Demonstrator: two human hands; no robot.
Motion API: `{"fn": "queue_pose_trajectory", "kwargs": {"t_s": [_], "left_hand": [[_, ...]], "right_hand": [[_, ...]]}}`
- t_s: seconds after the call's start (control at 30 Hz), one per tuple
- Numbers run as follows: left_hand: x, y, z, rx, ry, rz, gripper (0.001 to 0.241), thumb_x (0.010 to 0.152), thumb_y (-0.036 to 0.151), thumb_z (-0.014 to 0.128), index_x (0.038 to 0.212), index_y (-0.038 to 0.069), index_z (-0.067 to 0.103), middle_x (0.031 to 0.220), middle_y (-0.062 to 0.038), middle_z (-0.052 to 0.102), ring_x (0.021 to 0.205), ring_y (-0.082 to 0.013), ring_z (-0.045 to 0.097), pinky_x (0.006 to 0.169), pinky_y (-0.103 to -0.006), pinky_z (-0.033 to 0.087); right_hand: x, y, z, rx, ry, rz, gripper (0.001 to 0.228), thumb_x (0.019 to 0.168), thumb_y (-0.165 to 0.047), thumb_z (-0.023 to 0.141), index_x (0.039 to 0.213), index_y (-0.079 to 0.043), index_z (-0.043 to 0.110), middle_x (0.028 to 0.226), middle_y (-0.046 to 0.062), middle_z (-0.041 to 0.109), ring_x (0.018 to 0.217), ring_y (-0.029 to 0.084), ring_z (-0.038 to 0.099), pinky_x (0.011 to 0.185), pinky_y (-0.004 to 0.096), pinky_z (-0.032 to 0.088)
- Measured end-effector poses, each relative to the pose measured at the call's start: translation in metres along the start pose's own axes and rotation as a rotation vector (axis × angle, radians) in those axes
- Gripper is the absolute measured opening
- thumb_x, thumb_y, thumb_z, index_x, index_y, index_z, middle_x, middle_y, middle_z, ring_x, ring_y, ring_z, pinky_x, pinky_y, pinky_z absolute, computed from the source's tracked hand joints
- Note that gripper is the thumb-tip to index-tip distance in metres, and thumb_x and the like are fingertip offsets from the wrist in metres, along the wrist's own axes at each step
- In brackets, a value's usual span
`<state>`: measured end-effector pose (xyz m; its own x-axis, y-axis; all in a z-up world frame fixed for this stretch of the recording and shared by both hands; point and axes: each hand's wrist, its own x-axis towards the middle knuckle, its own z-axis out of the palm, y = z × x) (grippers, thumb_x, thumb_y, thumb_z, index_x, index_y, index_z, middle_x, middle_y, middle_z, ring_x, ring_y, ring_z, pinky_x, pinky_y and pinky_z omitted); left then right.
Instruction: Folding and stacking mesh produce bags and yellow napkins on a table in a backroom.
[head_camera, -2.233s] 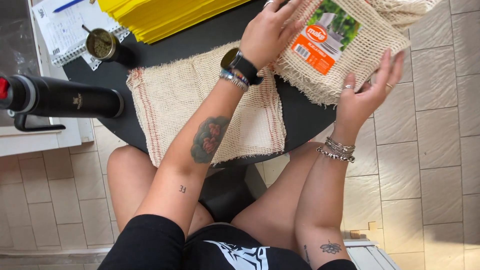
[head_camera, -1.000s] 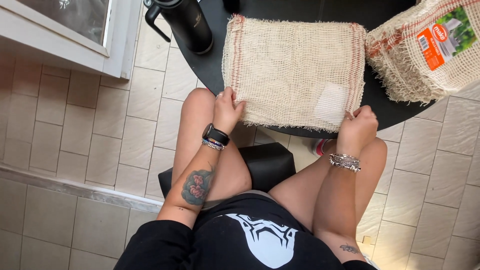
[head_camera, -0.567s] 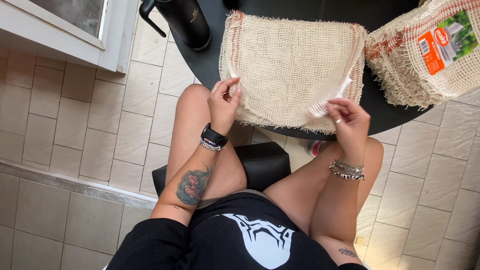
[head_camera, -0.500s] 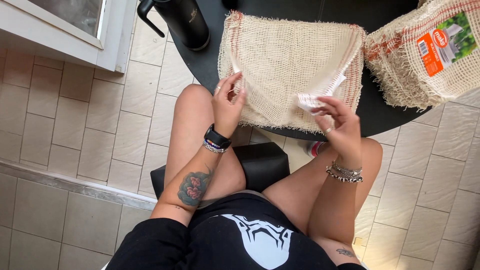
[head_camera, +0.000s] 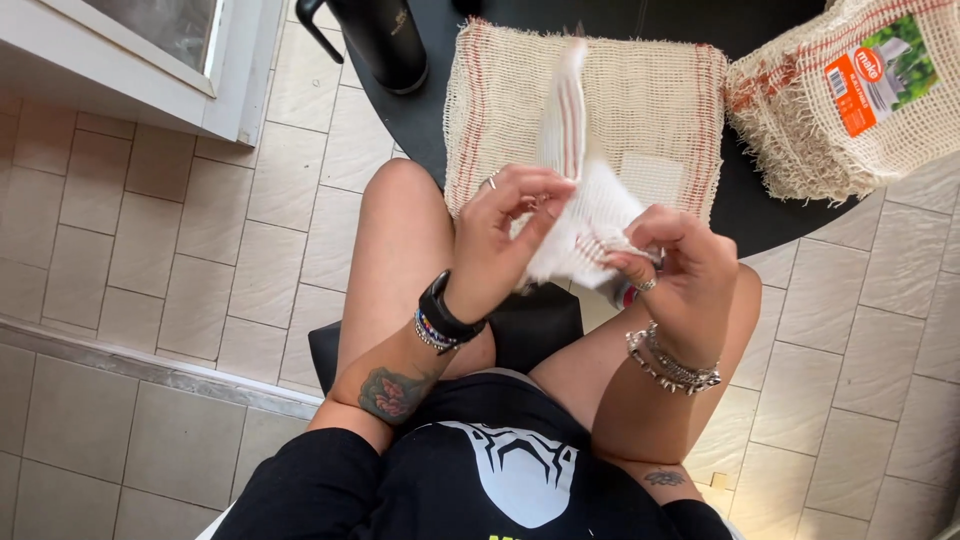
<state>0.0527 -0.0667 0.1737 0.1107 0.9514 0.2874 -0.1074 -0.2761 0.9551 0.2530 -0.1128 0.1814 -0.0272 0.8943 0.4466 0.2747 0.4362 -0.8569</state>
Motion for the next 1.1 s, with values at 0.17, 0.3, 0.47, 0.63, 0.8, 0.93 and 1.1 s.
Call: {"fn": "queue_pose_trajectory", "kwargs": {"t_s": [0.17,0.3,0.47,0.63,0.8,0.93,1.1], "left_hand": [[-0.024,0.027,-0.011,0.003,-0.194,0.053,0.022,0.098,0.010,0.071,0.119,0.012,0.074,0.113,-0.006,0.073,0.107,-0.0205,0.072,0.091,-0.0303,0.059],[-0.038,0.032,-0.016,-0.024,-0.244,0.043,0.019,0.100,0.010,0.068,0.118,0.012,0.074,0.113,-0.006,0.074,0.107,-0.0166,0.071,0.090,-0.0261,0.057],[-0.047,0.043,-0.016,-0.020,-0.289,0.125,0.017,0.101,0.001,0.062,0.116,0.001,0.070,0.117,-0.018,0.073,0.111,-0.0341,0.072,0.092,-0.0400,0.059],[-0.049,0.055,-0.015,0.073,-0.335,0.201,0.024,0.102,-0.002,0.059,0.123,0.004,0.069,0.119,-0.015,0.072,0.112,-0.0363,0.073,0.092,-0.0421,0.059],[-0.048,0.047,-0.017,0.191,-0.343,0.278,0.024,0.102,-0.003,0.059,0.122,0.005,0.069,0.120,-0.012,0.072,0.111,-0.0347,0.073,0.091,-0.0418,0.060],[-0.063,0.003,-0.027,0.364,-0.386,0.280,0.025,0.093,-0.001,0.067,0.116,0.008,0.061,0.123,-0.010,0.065,0.103,-0.0320,0.069,0.086,-0.0436,0.059],[-0.079,-0.013,-0.045,0.550,-0.523,0.197,0.020,0.089,-0.002,0.064,0.103,0.009,0.055,0.108,-0.011,0.063,0.092,-0.0382,0.069,0.080,-0.0461,0.057]], "right_hand": [[-0.021,-0.025,0.034,0.232,0.185,0.175,0.026,0.087,0.000,0.082,0.097,0.004,0.059,0.093,0.022,0.071,0.081,0.021,0.067,0.079,0.034,0.056],[-0.036,-0.019,0.047,0.239,0.244,0.030,0.029,0.086,0.001,0.083,0.094,0.007,0.056,0.087,0.023,0.067,0.079,0.023,0.065,0.081,0.037,0.057],[-0.043,-0.021,0.057,0.187,0.315,-0.071,0.031,0.086,0.004,0.084,0.093,0.006,0.054,0.088,0.021,0.060,0.082,0.027,0.066,0.084,0.042,0.059],[-0.044,-0.024,0.055,0.091,0.336,-0.061,0.034,0.094,-0.007,0.080,0.111,0.007,0.054,0.107,0.019,0.050,0.073,0.014,0.050,0.072,0.032,0.052],[-0.039,-0.036,0.045,-0.175,0.092,0.056,0.015,0.102,-0.012,0.070,0.101,0.003,0.074,0.093,0.021,0.071,0.085,0.046,0.070,0.077,0.046,0.052],[-0.046,-0.023,0.037,-0.157,0.232,0.094,0.016,0.102,-0.013,0.074,0.093,0.000,0.073,0.085,0.014,0.068,0.076,0.027,0.063,0.078,0.037,0.050],[-0.047,-0.012,0.026,-0.059,0.446,0.038,0.020,0.102,-0.010,0.076,0.092,0.006,0.068,0.083,0.016,0.063,0.079,0.020,0.058,0.081,0.035,0.051]]}}
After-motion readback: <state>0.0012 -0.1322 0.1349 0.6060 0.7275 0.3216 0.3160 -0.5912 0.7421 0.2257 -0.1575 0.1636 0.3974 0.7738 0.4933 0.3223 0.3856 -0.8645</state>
